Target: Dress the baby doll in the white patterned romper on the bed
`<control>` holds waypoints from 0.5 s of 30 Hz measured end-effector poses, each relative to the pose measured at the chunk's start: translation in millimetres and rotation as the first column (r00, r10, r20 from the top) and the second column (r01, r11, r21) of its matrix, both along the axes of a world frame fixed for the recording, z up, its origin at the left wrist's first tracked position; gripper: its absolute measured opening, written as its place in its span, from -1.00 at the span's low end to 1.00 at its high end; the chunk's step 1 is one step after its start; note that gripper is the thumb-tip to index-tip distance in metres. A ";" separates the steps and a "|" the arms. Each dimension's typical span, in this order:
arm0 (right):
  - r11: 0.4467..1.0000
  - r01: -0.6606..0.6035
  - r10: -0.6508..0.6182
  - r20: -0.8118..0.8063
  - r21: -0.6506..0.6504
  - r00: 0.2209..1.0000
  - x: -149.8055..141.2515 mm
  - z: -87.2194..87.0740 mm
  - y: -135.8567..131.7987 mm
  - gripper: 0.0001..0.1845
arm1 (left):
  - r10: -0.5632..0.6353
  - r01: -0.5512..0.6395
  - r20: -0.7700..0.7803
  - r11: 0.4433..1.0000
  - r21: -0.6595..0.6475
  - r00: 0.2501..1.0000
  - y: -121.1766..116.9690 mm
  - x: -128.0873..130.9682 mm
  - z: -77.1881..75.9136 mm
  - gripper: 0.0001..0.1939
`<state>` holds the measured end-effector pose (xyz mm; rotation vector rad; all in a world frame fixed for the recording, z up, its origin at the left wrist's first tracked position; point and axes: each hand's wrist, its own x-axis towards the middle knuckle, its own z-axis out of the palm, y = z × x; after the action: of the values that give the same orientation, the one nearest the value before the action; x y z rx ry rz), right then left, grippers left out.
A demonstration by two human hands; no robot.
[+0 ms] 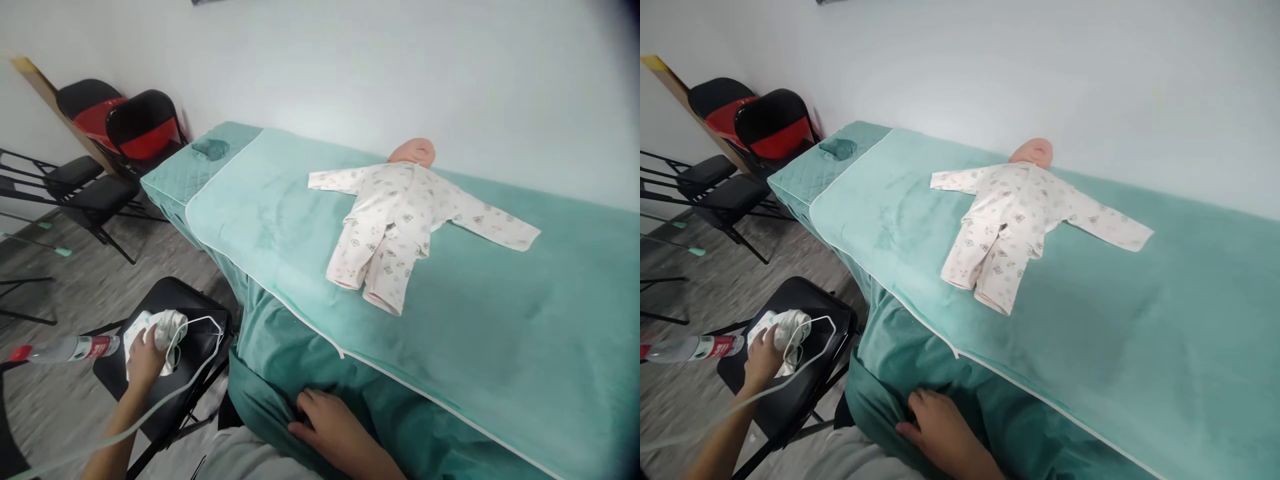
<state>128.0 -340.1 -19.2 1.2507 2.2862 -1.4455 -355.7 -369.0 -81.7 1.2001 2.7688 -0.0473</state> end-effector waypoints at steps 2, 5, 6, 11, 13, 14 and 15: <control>0.996 -0.018 0.015 -0.039 -0.091 0.999 6.7 9.7 -2.0 -0.68 | 0.012 -0.003 0.080 0.994 -0.112 0.997 9.2 -1.2 -9.0 -0.20; 0.968 -0.019 -0.006 -0.099 -0.251 0.995 16.0 29.1 -4.8 -0.69 | 0.015 -0.003 0.073 0.987 -0.163 0.997 12.2 -1.1 -22.6 -0.25; 0.951 -0.019 -0.021 -0.127 -0.307 0.992 18.7 35.4 -5.4 -0.70 | -0.011 0.019 0.052 0.987 -0.161 0.999 12.0 -3.2 -25.3 -0.28; 0.840 -0.060 -0.115 -0.286 -0.539 0.951 25.3 44.2 -9.3 -0.73 | -0.095 0.097 0.061 0.995 -0.029 0.994 18.6 -22.2 3.5 -0.48; 0.830 -0.048 -0.142 -0.293 -0.555 0.946 25.3 35.6 -11.9 -0.73 | -0.017 0.009 0.083 0.995 0.094 0.996 16.5 -13.0 44.4 -0.66; 0.834 -0.051 -0.141 -0.301 -0.550 0.943 25.1 30.0 -12.5 -0.73 | 0.043 -0.058 0.102 0.986 0.156 0.994 10.3 -0.4 70.6 -0.77; 0.839 -0.068 -0.131 -0.320 -0.540 0.938 24.8 24.3 -12.4 -0.73 | 0.098 -0.123 0.128 0.971 0.205 0.987 -0.2 17.4 99.0 -0.85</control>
<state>152.8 -352.6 5.1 0.9112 1.7963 -2.2710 -338.3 -369.2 17.3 1.0503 2.7857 0.3277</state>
